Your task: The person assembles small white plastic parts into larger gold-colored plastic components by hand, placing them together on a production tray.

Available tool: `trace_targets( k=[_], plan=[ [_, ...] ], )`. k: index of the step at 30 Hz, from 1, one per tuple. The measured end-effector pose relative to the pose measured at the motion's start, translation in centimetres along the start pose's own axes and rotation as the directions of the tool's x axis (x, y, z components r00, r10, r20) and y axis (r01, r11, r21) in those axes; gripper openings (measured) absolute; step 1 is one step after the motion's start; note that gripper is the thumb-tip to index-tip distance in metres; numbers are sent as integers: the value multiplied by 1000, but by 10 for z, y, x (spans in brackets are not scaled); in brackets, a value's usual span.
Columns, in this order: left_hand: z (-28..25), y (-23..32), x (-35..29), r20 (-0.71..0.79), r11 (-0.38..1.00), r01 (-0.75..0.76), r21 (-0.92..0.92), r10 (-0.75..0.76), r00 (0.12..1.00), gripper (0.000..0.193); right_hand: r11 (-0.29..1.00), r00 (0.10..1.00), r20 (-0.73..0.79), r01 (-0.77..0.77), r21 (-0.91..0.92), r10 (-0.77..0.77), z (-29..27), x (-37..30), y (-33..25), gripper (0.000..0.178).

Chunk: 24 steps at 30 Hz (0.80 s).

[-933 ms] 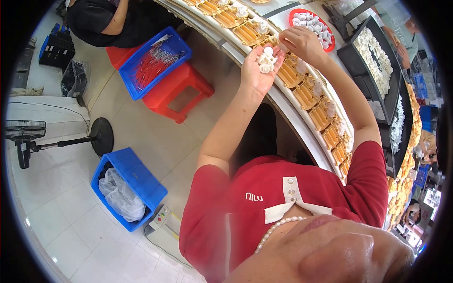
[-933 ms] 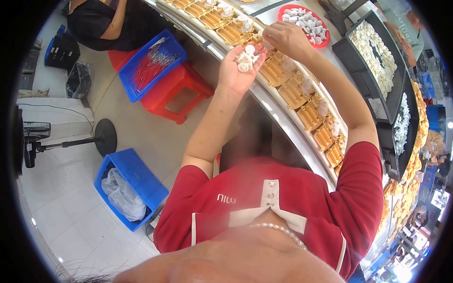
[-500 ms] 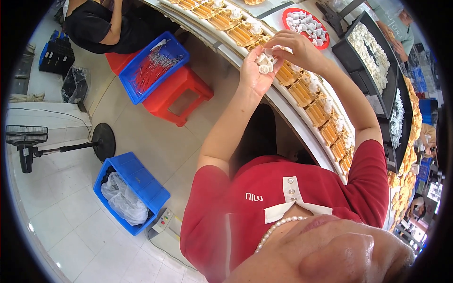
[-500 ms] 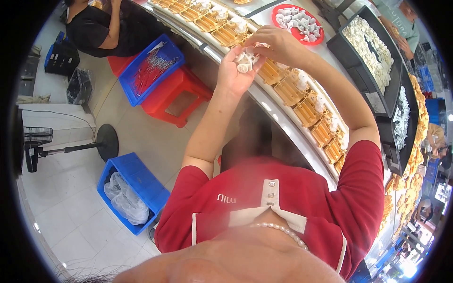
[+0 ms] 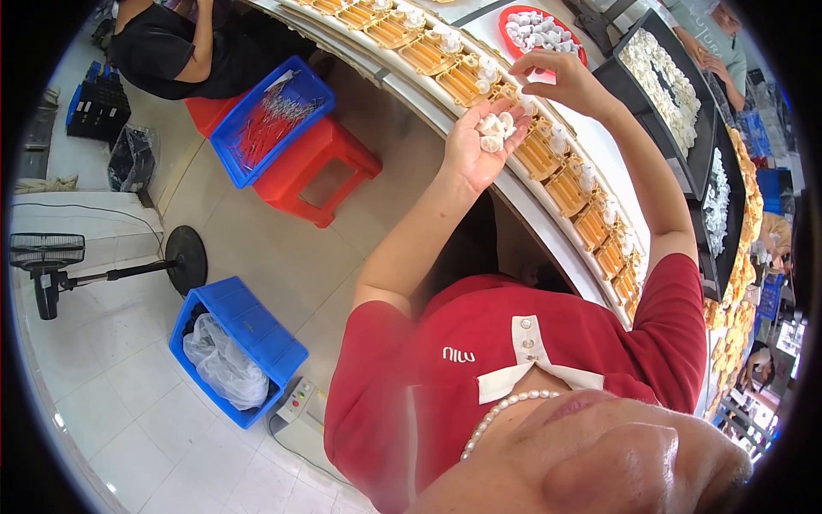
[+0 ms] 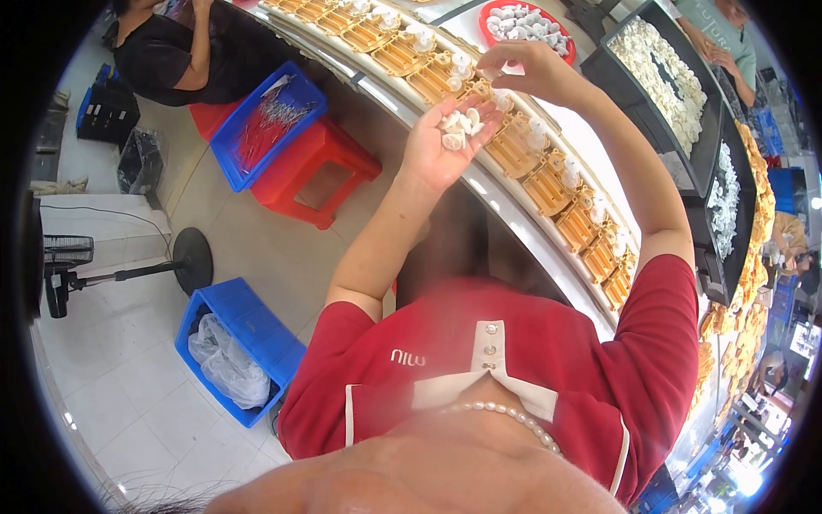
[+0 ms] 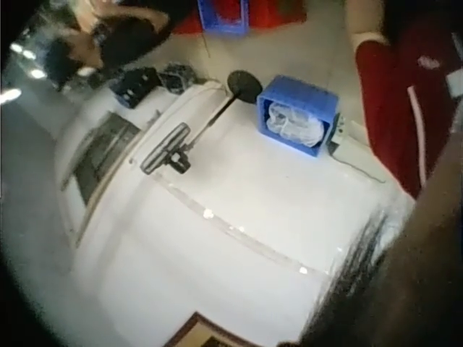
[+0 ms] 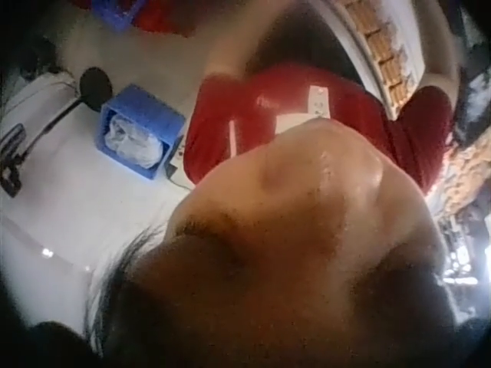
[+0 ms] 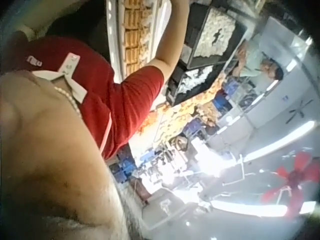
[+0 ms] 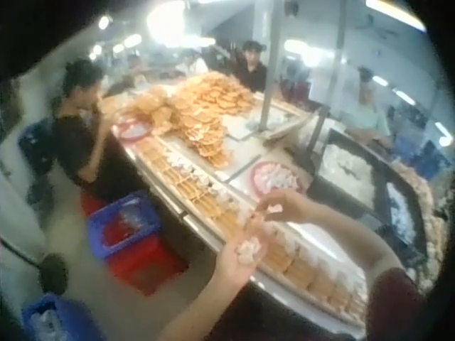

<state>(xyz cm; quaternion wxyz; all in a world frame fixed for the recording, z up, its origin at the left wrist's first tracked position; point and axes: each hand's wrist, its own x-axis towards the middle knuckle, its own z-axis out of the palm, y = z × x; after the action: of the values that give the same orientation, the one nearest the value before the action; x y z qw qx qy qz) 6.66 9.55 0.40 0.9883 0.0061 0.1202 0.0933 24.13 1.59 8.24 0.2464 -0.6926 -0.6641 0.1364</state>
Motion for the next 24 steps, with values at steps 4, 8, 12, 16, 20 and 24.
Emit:
trace_targets(
  k=[4,8,12,16,20,24],
  plan=[
    [-8,-1,-1,-32,1000,6,25,-5,999,35,996,996,29,-88,10,88,8,-1,12,26],
    [-7,-1,-1,-64,999,-14,52,17,998,35,995,994,44,-101,-6,101,12,-1,22,26],
    [-8,0,-1,-61,999,-2,36,4,998,35,995,992,81,-103,17,101,13,0,26,26],
    [-5,1,-2,-77,1000,2,18,0,997,34,991,986,98,-135,-16,136,13,2,25,26],
    [-8,1,-1,-70,1000,8,20,-7,998,34,986,980,116,-163,18,160,13,7,20,27],
    [-9,1,1,-41,1000,0,-8,-1,999,36,979,983,103,-133,-156,150,16,8,20,28]
  ],
)
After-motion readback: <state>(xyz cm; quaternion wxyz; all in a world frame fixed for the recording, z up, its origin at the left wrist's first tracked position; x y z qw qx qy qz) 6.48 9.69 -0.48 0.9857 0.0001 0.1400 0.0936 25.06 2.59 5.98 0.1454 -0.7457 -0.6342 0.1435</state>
